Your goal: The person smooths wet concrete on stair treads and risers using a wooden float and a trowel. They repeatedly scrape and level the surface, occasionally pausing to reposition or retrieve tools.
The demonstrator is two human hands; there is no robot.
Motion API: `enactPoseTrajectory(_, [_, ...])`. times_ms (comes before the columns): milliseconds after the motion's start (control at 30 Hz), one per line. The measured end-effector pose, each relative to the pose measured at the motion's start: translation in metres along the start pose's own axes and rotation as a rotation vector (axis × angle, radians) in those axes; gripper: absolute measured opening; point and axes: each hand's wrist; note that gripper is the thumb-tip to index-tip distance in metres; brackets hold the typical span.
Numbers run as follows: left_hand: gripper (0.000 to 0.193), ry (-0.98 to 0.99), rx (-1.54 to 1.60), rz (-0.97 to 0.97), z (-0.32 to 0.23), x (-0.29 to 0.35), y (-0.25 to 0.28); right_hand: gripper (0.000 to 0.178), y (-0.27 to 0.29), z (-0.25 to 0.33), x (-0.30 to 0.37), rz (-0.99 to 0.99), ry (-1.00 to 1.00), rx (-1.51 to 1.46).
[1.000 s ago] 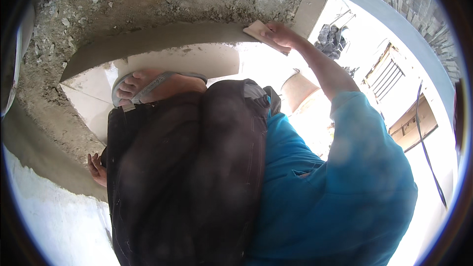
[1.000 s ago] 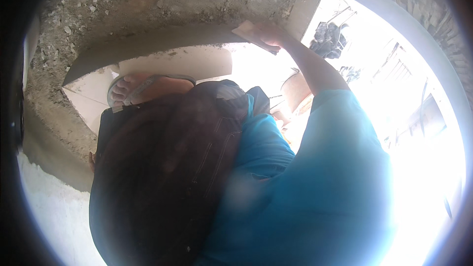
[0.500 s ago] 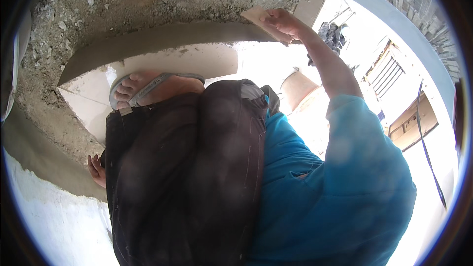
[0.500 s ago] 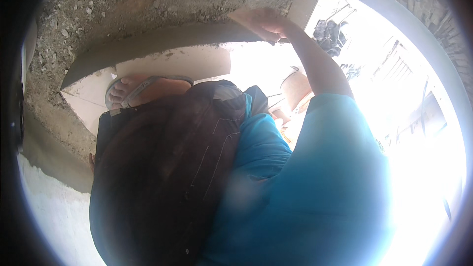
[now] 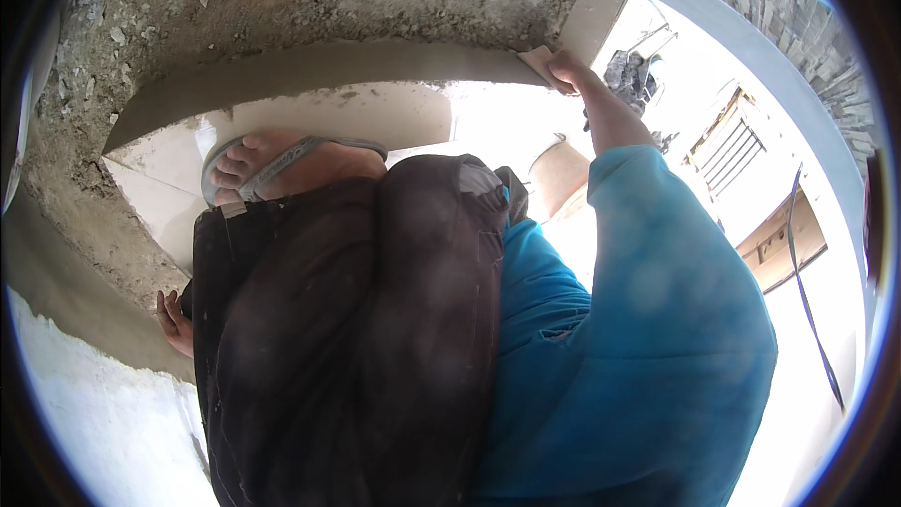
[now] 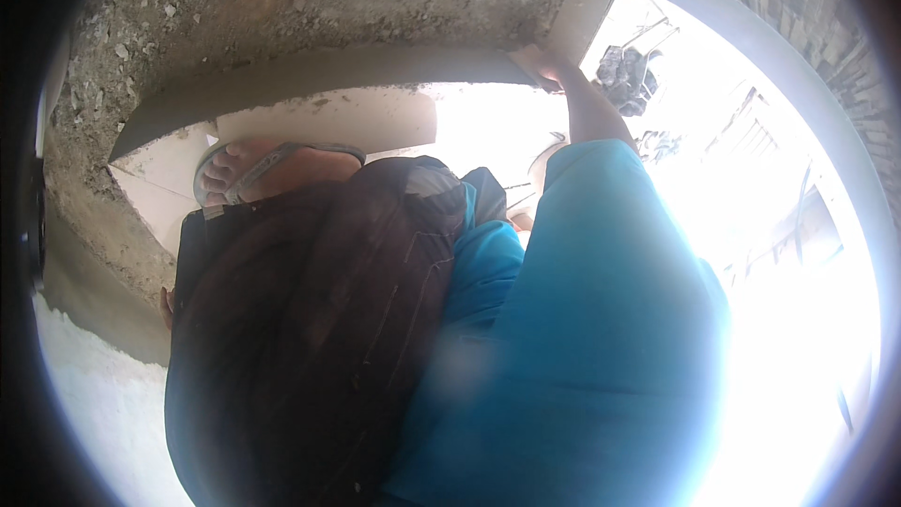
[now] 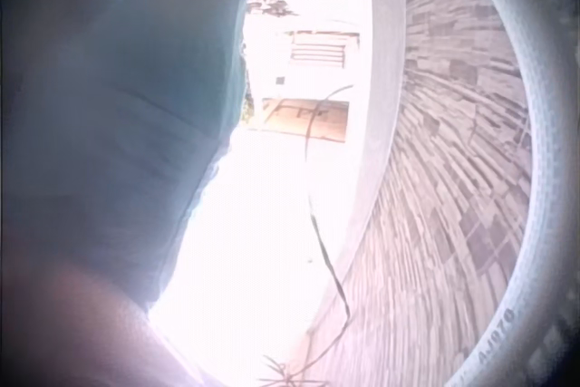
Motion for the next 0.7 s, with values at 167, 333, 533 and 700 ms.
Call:
enactPoseTrajectory(167, [0.046, 0.053, -0.009, 0.02, -0.006, -0.001, 0.0, 0.032, -0.018, 0.094, 0.046, 0.185, 0.195, -0.083])
enactPoseTrajectory(333, [0.048, 0.029, 0.053, 0.107, -0.003, -0.001, 0.016, 0.036, -0.021, 0.179, 0.119, 0.363, 0.521, -0.187])
enactPoseTrajectory(533, [0.047, -0.253, -0.025, 0.09, 0.067, -0.031, 0.014, 0.04, 0.018, 0.086, 0.05, 0.167, 0.408, 0.094])
enactPoseTrajectory(700, [0.046, -0.113, 0.019, 0.093, 0.037, -0.013, 0.009, 0.042, -0.012, 0.064, 0.019, 0.274, 0.341, -0.009])
Point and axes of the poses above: each hand's wrist, its own x-axis away from the middle knuckle, its own y-axis out of the back of the hand, z = x × y, and after that the axes turned 7 degrees about z, right-handed
